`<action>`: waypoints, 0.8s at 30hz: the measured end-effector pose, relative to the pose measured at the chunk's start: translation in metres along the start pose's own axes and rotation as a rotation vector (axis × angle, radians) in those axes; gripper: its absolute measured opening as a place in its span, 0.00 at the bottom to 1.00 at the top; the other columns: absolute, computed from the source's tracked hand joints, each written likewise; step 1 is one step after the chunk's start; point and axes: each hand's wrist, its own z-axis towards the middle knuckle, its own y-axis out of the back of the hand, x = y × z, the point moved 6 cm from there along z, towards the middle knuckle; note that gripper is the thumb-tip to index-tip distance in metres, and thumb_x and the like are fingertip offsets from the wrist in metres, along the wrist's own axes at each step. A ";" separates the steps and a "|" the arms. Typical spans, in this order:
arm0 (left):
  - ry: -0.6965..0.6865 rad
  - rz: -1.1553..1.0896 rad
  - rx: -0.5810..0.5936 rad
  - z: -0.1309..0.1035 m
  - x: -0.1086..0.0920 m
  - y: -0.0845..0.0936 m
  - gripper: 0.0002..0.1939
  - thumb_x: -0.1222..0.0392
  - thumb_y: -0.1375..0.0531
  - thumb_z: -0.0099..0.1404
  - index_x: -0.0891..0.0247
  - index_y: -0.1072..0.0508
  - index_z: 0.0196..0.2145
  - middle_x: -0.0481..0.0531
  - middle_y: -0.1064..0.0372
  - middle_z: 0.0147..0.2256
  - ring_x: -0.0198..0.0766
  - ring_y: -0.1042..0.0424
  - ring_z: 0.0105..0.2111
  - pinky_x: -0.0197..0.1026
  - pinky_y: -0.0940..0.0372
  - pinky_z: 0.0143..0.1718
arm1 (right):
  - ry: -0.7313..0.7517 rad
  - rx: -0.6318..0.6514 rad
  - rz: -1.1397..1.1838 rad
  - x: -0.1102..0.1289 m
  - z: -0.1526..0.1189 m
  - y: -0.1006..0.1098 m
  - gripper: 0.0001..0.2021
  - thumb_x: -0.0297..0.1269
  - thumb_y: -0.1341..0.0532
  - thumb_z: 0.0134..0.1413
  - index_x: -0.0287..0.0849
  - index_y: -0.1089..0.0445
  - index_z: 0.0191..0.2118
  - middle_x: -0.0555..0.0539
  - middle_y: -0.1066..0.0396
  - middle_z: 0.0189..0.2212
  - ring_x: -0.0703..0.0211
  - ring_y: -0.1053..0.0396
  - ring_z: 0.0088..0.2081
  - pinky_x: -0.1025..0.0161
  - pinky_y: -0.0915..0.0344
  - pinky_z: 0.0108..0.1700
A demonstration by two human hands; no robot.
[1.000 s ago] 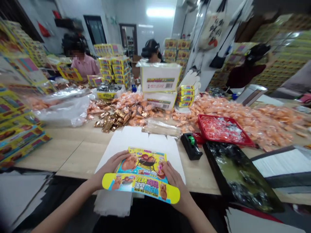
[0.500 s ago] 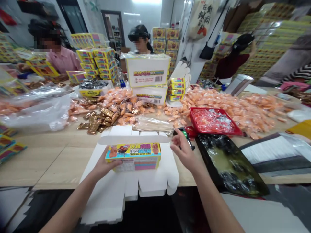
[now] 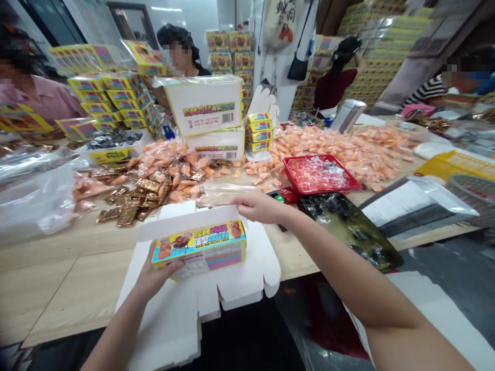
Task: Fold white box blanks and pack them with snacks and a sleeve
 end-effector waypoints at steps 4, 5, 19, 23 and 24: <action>0.019 -0.018 -0.017 -0.002 -0.001 0.001 0.36 0.48 0.29 0.50 0.58 0.40 0.51 0.59 0.27 0.48 0.53 0.24 0.47 0.56 0.28 0.49 | -0.097 -0.115 -0.042 0.005 -0.008 -0.005 0.15 0.29 0.49 0.55 0.40 0.25 0.38 0.54 0.32 0.19 0.65 0.35 0.21 0.69 0.42 0.24; 0.015 -0.014 -0.022 -0.003 -0.003 0.000 0.38 0.47 0.29 0.50 0.58 0.41 0.52 0.59 0.27 0.49 0.53 0.25 0.48 0.56 0.28 0.50 | -0.068 -0.149 -0.080 0.008 -0.014 -0.006 0.14 0.29 0.49 0.56 0.40 0.25 0.38 0.52 0.29 0.21 0.64 0.32 0.23 0.69 0.40 0.26; -0.774 0.994 -0.213 -0.011 -0.096 0.036 0.10 0.54 0.45 0.68 0.57 0.29 0.43 0.55 0.30 0.37 0.47 0.30 0.42 0.51 0.35 0.49 | 0.271 -0.580 -0.588 0.013 -0.078 -0.080 0.25 0.38 0.44 0.66 0.38 0.47 0.65 0.43 0.23 0.37 0.57 0.28 0.29 0.61 0.31 0.32; -0.279 1.161 0.084 0.012 -0.130 0.037 0.15 0.58 0.54 0.69 0.62 0.28 0.40 0.57 0.27 0.36 0.46 0.28 0.39 0.46 0.34 0.40 | 0.331 -0.617 -0.662 0.021 -0.075 -0.076 0.24 0.38 0.43 0.66 0.34 0.44 0.63 0.47 0.26 0.30 0.61 0.30 0.25 0.65 0.35 0.27; -0.141 1.103 0.122 0.016 -0.133 0.035 0.16 0.58 0.54 0.69 0.63 0.28 0.39 0.56 0.27 0.34 0.44 0.28 0.36 0.44 0.34 0.36 | 0.345 -0.623 -0.679 0.023 -0.075 -0.076 0.23 0.38 0.43 0.66 0.33 0.43 0.62 0.47 0.26 0.29 0.62 0.30 0.25 0.65 0.36 0.26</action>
